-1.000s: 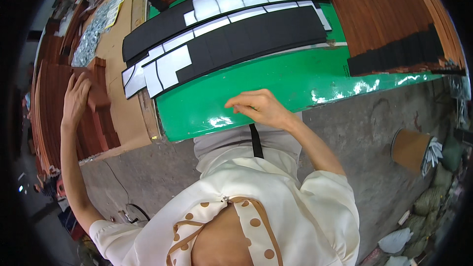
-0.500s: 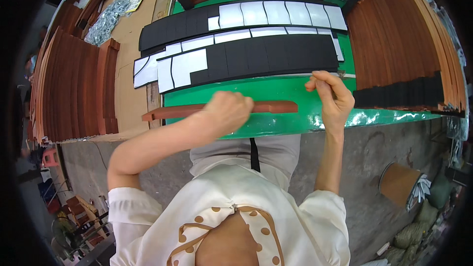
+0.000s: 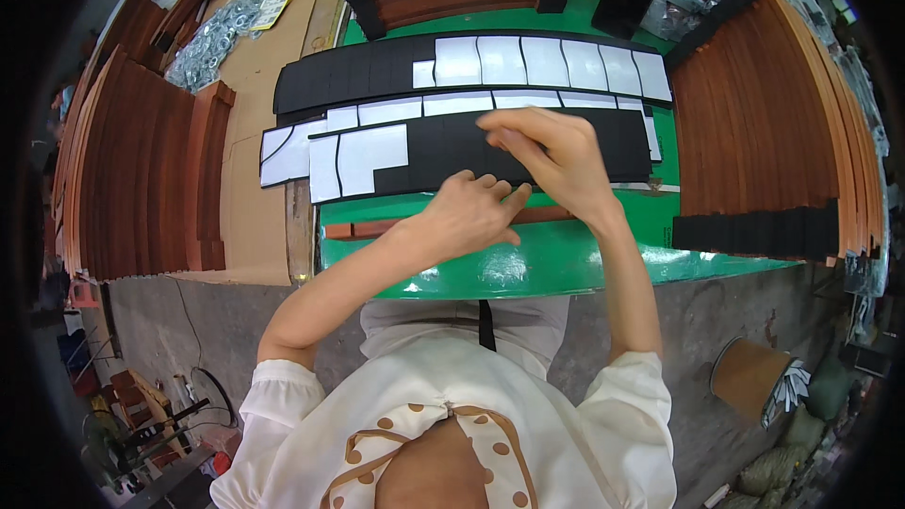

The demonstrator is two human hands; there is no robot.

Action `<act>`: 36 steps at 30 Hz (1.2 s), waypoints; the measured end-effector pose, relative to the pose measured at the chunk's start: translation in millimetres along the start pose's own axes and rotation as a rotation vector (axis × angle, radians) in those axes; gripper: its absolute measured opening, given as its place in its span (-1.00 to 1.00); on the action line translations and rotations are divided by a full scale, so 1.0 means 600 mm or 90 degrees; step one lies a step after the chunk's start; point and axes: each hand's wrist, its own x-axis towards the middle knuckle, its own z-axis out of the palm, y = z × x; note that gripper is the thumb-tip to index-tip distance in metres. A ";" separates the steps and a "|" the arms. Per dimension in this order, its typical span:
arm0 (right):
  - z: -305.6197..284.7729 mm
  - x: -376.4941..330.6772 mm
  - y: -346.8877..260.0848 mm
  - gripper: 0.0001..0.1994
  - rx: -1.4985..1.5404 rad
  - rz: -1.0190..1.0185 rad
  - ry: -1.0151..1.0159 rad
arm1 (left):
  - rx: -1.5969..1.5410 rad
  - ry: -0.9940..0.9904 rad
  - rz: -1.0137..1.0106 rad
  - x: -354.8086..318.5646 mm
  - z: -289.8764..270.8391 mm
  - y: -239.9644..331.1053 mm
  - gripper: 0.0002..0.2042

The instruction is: Applying black adhesive foam strips to wooden furniture components and stacking them.

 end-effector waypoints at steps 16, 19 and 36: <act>0.164 0.243 0.208 -0.88 -0.625 -0.234 -0.207 | -0.031 0.056 -0.240 -0.032 0.025 -0.267 -0.60; 0.169 0.246 0.221 -0.90 -0.655 -0.280 -0.226 | -0.024 0.046 -0.242 -0.032 0.027 -0.266 -0.60; 0.144 0.162 0.071 -0.95 -0.313 -0.267 0.055 | -0.577 0.336 -0.468 -0.050 -0.088 -0.231 -0.75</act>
